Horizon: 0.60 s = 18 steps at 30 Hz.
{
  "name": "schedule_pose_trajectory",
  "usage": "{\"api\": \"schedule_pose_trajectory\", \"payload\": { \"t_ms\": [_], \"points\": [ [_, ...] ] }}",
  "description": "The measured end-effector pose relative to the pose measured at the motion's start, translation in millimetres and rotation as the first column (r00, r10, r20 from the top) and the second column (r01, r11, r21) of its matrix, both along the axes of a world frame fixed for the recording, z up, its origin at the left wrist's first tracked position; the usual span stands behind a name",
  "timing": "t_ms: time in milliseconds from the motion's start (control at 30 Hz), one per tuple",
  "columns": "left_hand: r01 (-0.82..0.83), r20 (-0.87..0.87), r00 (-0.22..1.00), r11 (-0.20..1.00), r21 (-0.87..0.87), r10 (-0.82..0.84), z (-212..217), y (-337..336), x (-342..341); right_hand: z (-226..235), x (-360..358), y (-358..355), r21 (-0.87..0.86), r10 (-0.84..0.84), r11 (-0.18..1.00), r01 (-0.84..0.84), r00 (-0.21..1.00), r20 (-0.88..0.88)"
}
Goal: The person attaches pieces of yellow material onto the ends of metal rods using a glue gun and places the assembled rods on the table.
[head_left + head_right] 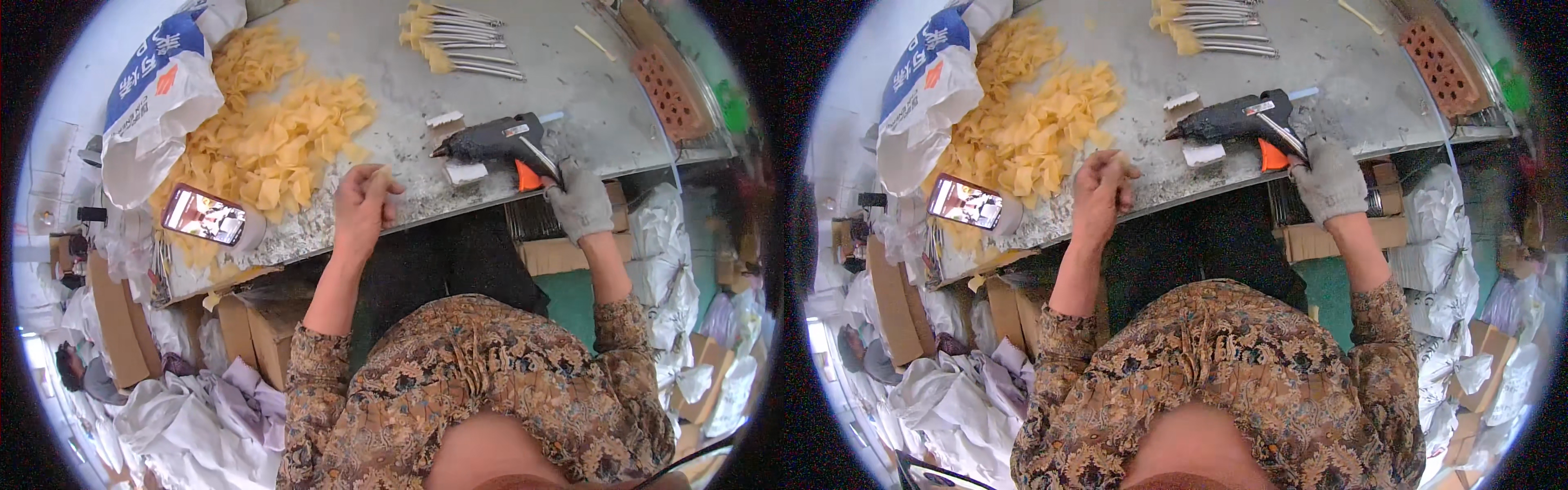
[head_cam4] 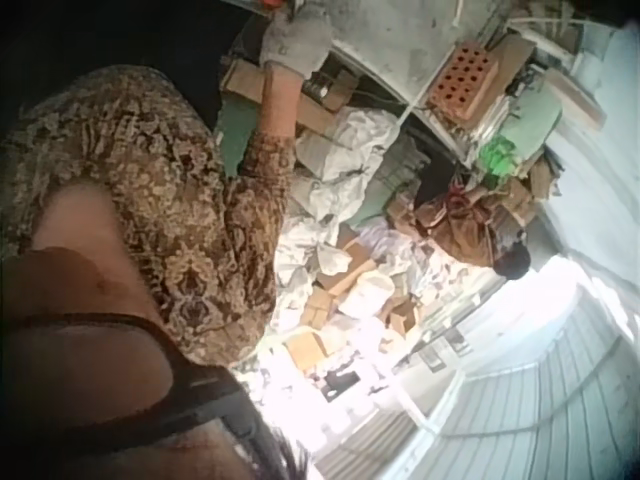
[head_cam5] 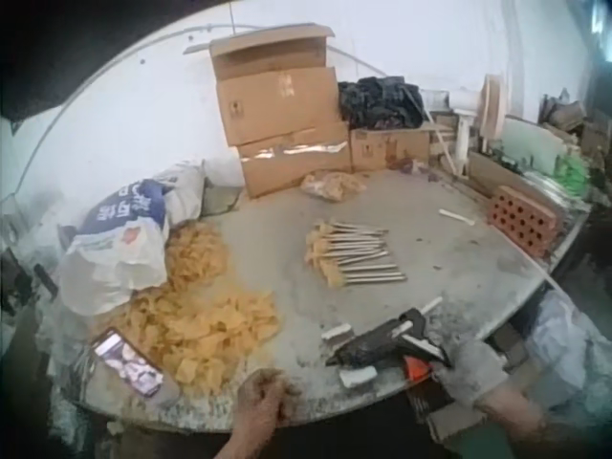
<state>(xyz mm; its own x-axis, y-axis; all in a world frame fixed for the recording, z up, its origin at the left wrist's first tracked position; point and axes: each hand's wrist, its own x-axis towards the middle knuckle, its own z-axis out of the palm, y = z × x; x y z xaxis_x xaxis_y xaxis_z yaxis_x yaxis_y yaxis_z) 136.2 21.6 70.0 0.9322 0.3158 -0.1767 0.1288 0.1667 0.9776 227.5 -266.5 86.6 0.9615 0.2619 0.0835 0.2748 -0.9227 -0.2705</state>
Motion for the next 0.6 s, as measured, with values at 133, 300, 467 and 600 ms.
{"api": "schedule_pose_trajectory", "payload": {
  "t_ms": [133, 300, 467, 600],
  "points": [
    [0.039, -0.042, 0.998, 0.997, -0.072, -0.042, -0.9, -15.7, 13.2, 14.7, -6.2, 13.1, 0.032, -0.024, 0.999, 0.026, 0.999, -0.039],
    [0.073, -0.034, 0.996, 0.993, -0.094, -0.077, -3.7, -20.5, 21.8, 15.7, -11.0, 17.1, -0.072, 0.020, 0.997, -0.019, 1.000, 0.007],
    [0.098, -0.021, 0.995, 0.986, -0.138, -0.102, 1.4, -22.4, 23.3, 15.4, -10.5, 20.2, -0.082, -0.008, 0.997, 0.008, 1.000, -0.002],
    [0.070, -0.006, 0.997, 0.996, -0.047, -0.071, 8.5, -27.0, 22.3, 11.7, -11.6, 21.6, -0.094, 0.003, 0.996, 0.001, 0.999, 0.043]
  ]
}}
